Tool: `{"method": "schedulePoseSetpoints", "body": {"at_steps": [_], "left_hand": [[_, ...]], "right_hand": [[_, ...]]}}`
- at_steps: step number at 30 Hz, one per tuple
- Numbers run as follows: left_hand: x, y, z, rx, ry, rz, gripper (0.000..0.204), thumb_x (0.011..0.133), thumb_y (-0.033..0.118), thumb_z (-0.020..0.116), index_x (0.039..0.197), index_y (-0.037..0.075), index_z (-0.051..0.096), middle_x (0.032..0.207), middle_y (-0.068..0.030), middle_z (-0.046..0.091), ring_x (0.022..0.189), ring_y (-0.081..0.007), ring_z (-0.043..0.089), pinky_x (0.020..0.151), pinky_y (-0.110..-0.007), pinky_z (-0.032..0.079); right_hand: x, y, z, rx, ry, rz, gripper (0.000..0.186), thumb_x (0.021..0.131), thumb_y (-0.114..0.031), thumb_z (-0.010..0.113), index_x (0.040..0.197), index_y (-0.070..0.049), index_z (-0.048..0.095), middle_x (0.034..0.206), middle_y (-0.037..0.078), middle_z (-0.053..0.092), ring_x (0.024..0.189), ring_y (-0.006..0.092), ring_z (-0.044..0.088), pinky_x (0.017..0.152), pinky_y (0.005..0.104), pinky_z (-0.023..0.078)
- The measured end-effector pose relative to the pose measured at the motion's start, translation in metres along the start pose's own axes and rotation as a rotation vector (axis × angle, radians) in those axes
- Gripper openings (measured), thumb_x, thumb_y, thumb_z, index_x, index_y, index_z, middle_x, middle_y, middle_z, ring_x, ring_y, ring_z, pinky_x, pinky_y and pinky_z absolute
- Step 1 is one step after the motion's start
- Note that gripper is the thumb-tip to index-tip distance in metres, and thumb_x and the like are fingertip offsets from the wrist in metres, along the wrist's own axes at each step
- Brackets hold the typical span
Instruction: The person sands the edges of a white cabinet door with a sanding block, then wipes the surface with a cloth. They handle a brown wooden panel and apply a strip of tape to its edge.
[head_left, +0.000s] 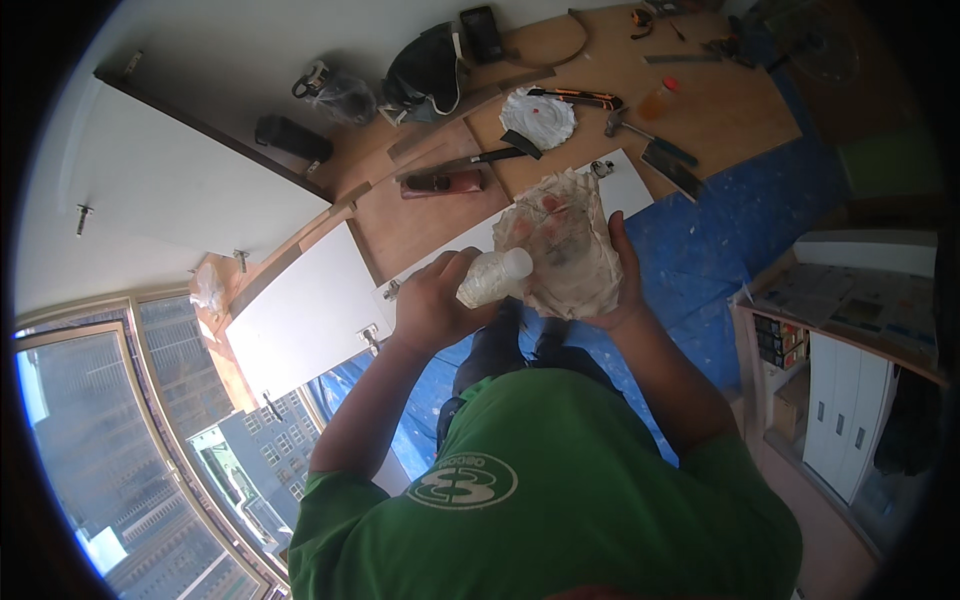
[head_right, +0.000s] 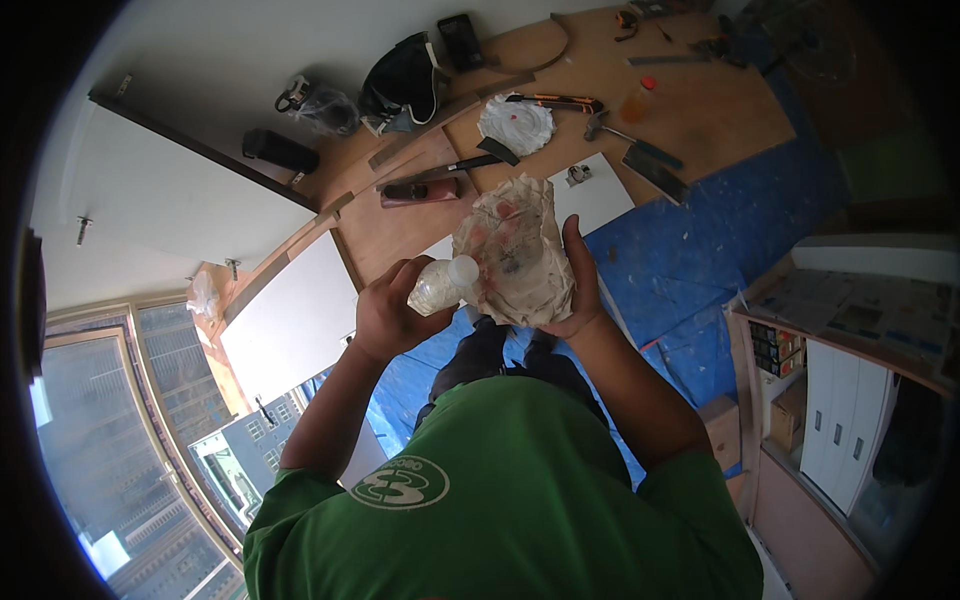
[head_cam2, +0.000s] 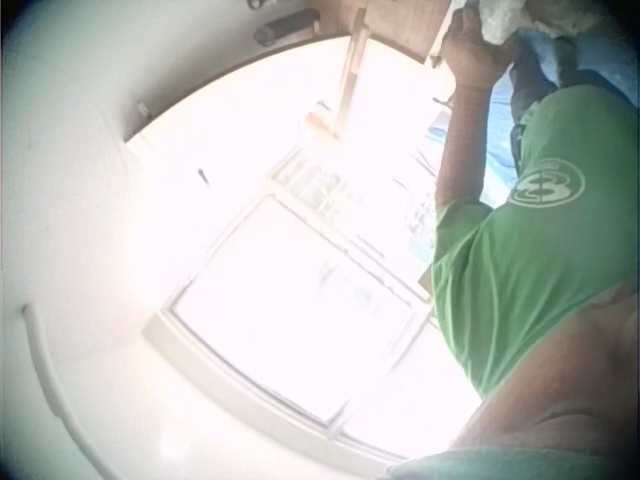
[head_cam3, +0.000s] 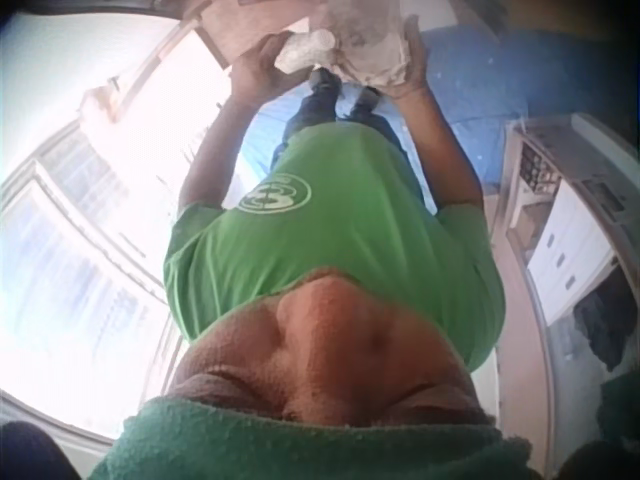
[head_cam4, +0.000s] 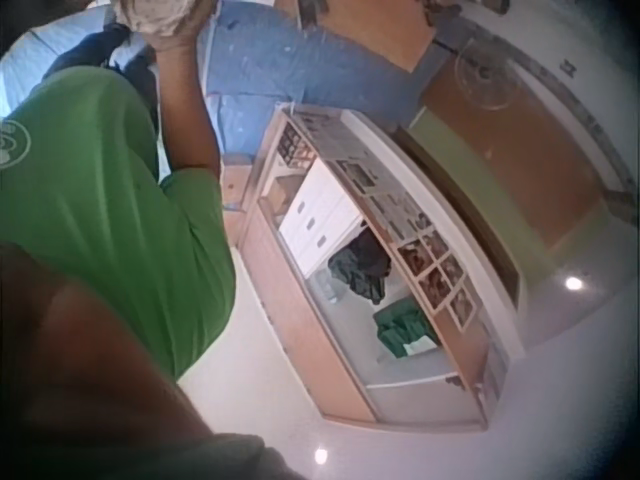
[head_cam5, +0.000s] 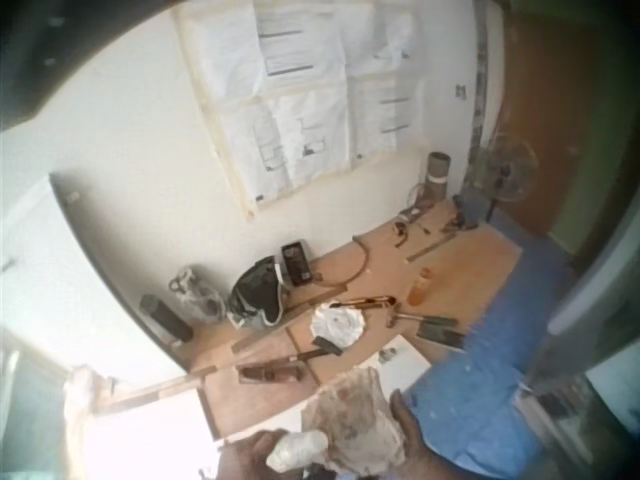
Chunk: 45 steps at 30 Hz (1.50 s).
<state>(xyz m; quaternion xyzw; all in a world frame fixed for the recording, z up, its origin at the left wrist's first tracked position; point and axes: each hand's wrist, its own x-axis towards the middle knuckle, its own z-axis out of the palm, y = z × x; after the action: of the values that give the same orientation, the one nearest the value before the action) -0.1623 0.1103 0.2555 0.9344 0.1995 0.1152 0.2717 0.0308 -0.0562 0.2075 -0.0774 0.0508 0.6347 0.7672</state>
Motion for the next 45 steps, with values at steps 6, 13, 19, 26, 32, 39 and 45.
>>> {"method": "schedulePoseSetpoints", "body": {"at_steps": [6, 13, 19, 26, 32, 39, 45], "left_hand": [[0.008, 0.041, 0.010, 0.166, -0.168, -0.006, 0.058, 0.071, 0.032, 0.085, 0.121, 0.010, 0.065, 0.088, -0.0112, 0.068, 0.077, -0.0357, 0.071, 0.070, -0.046, 0.057], [0.011, 0.069, 0.014, 0.312, -0.307, -0.008, 0.054, 0.073, 0.040, 0.084, 0.113, 0.011, 0.065, 0.085, -0.0104, 0.067, 0.075, -0.0353, 0.070, 0.067, -0.047, 0.057], [0.009, 0.081, 0.014, 0.382, -0.390, -0.068, 0.047, 0.073, 0.038, 0.082, 0.107, 0.011, 0.064, 0.085, -0.0117, 0.068, 0.077, -0.0354, 0.071, 0.069, -0.047, 0.059], [0.006, 0.092, 0.012, 0.392, -0.488, -0.104, 0.050, 0.077, 0.037, 0.081, 0.115, 0.011, 0.063, 0.093, -0.0138, 0.070, 0.084, -0.0361, 0.072, 0.075, -0.047, 0.059], [0.004, 0.091, 0.013, 0.422, -0.428, -0.111, 0.045, 0.076, 0.037, 0.079, 0.110, 0.011, 0.065, 0.087, -0.0128, 0.069, 0.079, -0.0358, 0.072, 0.071, -0.047, 0.059], [0.003, 0.092, 0.013, 0.439, -0.446, -0.101, 0.045, 0.077, 0.037, 0.078, 0.111, 0.011, 0.066, 0.088, -0.0129, 0.069, 0.082, -0.0344, 0.072, 0.073, -0.047, 0.059], [0.002, 0.093, 0.011, 0.450, -0.475, -0.111, 0.043, 0.077, 0.036, 0.078, 0.109, 0.011, 0.065, 0.089, -0.0133, 0.069, 0.083, -0.0342, 0.072, 0.074, -0.047, 0.059]], "right_hand": [[-0.030, -0.004, -0.011, -0.057, 0.007, 0.025, 0.080, 0.105, -0.069, 0.034, 0.164, -0.014, 0.029, 0.162, 0.017, 0.040, 0.147, 0.0382, 0.044, 0.118, 0.0604, 0.040], [-0.048, -0.005, -0.026, -0.024, -0.034, 0.051, 0.080, 0.106, -0.067, 0.037, 0.163, -0.012, 0.029, 0.161, 0.017, 0.042, 0.145, 0.0377, 0.047, 0.117, 0.0584, 0.042], [-0.052, -0.001, -0.038, -0.005, -0.050, 0.058, 0.080, 0.105, -0.067, 0.037, 0.163, -0.012, 0.029, 0.159, 0.018, 0.043, 0.144, 0.0377, 0.047, 0.116, 0.0581, 0.043], [-0.057, 0.001, -0.043, -0.015, -0.046, 0.059, 0.080, 0.106, -0.068, 0.036, 0.164, -0.014, 0.028, 0.159, 0.017, 0.043, 0.144, 0.0376, 0.047, 0.116, 0.0586, 0.043], [-0.058, 0.005, -0.047, -0.012, -0.039, 0.072, 0.079, 0.105, -0.069, 0.035, 0.163, -0.014, 0.031, 0.159, 0.016, 0.044, 0.143, 0.0363, 0.049, 0.115, 0.0581, 0.044], [-0.060, 0.010, -0.047, 0.019, -0.013, 0.111, 0.080, 0.104, -0.070, 0.038, 0.161, -0.013, 0.035, 0.157, 0.015, 0.047, 0.141, 0.0348, 0.051, 0.114, 0.0564, 0.045], [-0.061, 0.012, -0.050, -0.004, 0.010, 0.115, 0.081, 0.103, -0.071, 0.038, 0.161, -0.015, 0.035, 0.157, 0.015, 0.047, 0.140, 0.0346, 0.052, 0.112, 0.0567, 0.046]]}}
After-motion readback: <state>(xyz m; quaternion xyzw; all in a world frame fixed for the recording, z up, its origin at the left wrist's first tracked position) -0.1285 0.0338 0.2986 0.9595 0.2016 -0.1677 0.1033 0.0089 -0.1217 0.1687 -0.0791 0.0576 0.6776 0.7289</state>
